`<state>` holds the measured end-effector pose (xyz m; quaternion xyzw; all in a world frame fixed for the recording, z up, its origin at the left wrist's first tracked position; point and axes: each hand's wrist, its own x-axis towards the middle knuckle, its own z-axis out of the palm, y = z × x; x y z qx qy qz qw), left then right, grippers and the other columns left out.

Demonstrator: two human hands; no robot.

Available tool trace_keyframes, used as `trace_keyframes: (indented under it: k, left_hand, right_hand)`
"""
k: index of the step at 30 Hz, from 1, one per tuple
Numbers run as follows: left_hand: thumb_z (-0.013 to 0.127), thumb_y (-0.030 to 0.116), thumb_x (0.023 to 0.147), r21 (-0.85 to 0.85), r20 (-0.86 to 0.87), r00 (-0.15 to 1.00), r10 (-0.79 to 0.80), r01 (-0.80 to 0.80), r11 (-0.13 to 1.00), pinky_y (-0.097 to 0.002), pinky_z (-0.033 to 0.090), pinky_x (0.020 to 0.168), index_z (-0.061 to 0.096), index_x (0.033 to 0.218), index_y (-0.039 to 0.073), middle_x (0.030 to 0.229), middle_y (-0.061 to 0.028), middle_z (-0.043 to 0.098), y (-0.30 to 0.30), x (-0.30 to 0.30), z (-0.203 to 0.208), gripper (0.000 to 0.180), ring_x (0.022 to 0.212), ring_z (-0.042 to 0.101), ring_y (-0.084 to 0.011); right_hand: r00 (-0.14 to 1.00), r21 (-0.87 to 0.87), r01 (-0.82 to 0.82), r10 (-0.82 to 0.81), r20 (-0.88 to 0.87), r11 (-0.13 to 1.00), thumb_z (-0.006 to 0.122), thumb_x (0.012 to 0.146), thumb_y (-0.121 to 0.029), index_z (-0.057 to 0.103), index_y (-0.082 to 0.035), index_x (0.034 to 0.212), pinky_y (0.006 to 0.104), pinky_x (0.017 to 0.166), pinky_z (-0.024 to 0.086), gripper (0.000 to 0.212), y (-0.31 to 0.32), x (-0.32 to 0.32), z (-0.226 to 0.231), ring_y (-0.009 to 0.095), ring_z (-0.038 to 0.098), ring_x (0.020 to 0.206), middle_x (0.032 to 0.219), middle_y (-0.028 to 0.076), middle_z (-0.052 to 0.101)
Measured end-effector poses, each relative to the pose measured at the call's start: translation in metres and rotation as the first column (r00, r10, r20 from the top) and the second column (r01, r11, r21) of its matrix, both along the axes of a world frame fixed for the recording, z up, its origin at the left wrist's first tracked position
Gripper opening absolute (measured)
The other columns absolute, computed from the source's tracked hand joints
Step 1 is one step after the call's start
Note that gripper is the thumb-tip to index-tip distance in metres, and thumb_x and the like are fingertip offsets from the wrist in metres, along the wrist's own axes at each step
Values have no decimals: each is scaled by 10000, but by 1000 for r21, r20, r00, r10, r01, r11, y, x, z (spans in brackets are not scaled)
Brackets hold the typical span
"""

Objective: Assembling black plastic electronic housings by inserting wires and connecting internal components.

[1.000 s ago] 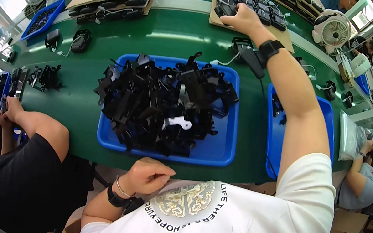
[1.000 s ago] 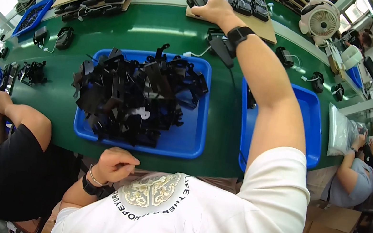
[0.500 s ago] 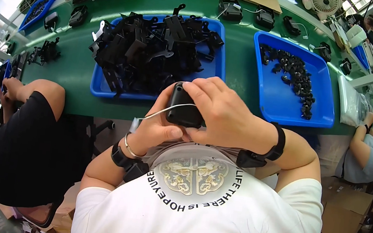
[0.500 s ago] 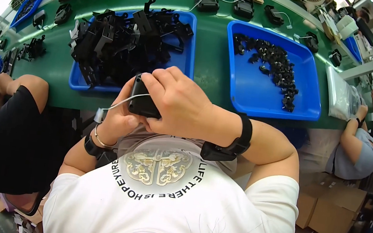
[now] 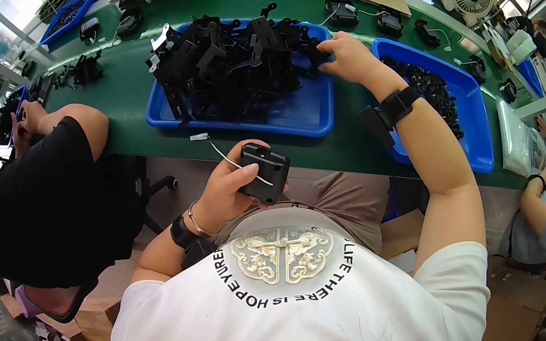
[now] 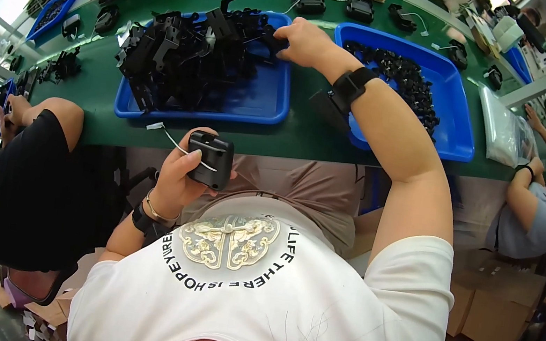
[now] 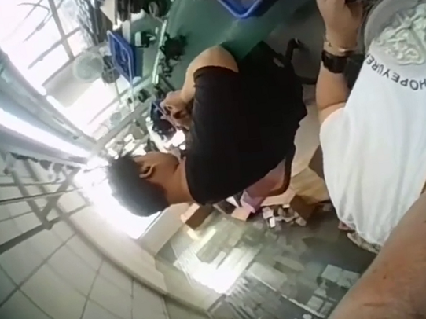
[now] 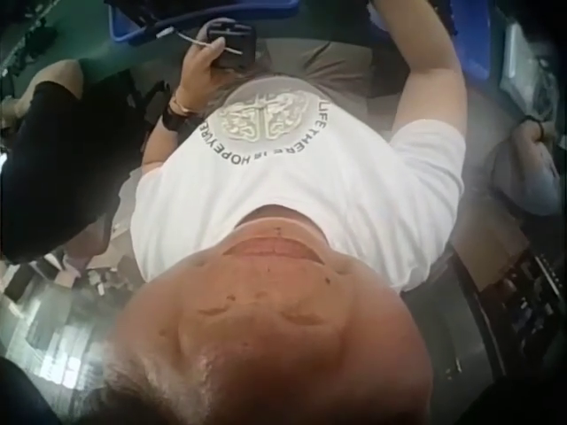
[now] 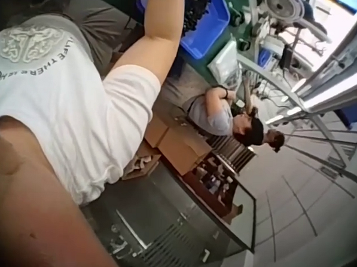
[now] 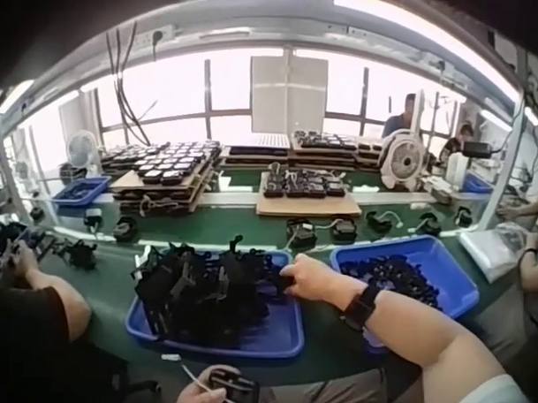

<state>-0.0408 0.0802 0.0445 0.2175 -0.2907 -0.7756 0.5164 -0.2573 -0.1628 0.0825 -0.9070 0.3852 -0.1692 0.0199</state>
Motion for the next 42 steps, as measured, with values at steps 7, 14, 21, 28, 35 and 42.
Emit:
trace_keyframes:
  k: [7,14,21,28,35,42]
  left_hand:
    - [519,167,869,-1,-15,999,35,-35,999,-302,563,510,400,1197,70,999,-167,573,3,7,2,362,862,643,-302]
    - [511,180,888,-77,31,999,27,-25,997,-298,561,515,399,1194,71,1012,-163,577,-5,7,2,344,853,645,-281]
    - [483,191,921,17,103,985,137,-140,990,-295,561,529,396,1203,60,1023,-150,578,-11,4,-3,323,842,647,-239]
    - [494,204,928,-94,207,974,96,-78,993,-271,554,575,394,1233,50,1034,-107,565,-12,-1,-2,356,846,625,-169]
    - [515,222,924,-122,360,932,49,-5,993,-236,539,624,390,1246,45,1019,-72,559,-11,-4,6,388,840,589,-119]
    - [506,280,928,79,455,889,-48,13,997,-228,530,555,402,1230,36,967,-65,595,-17,-8,9,402,823,618,-118]
  right_hand:
    - [996,-25,85,-84,38,996,657,762,-193,569,-75,960,351,744,478,247,-1,0,3,291,566,883,1012,123,525]
    - [957,-204,-13,71,280,979,606,801,-130,527,-2,958,304,689,488,218,49,-10,36,254,579,805,934,131,550]
    - [610,525,-483,-161,776,701,528,894,-170,478,2,1090,196,592,438,265,179,-22,50,84,524,683,849,59,573]
    - [552,645,-678,-335,764,353,547,892,-263,458,-11,1115,153,527,375,348,200,-34,4,59,471,606,805,87,578]
    - [488,622,-736,-426,762,269,531,909,-268,468,-25,1084,156,481,348,305,202,-18,-15,50,445,556,790,96,584]
    - [387,658,-729,-678,625,190,508,932,-222,498,-34,1039,176,483,412,217,201,-4,-36,75,529,572,801,92,593]
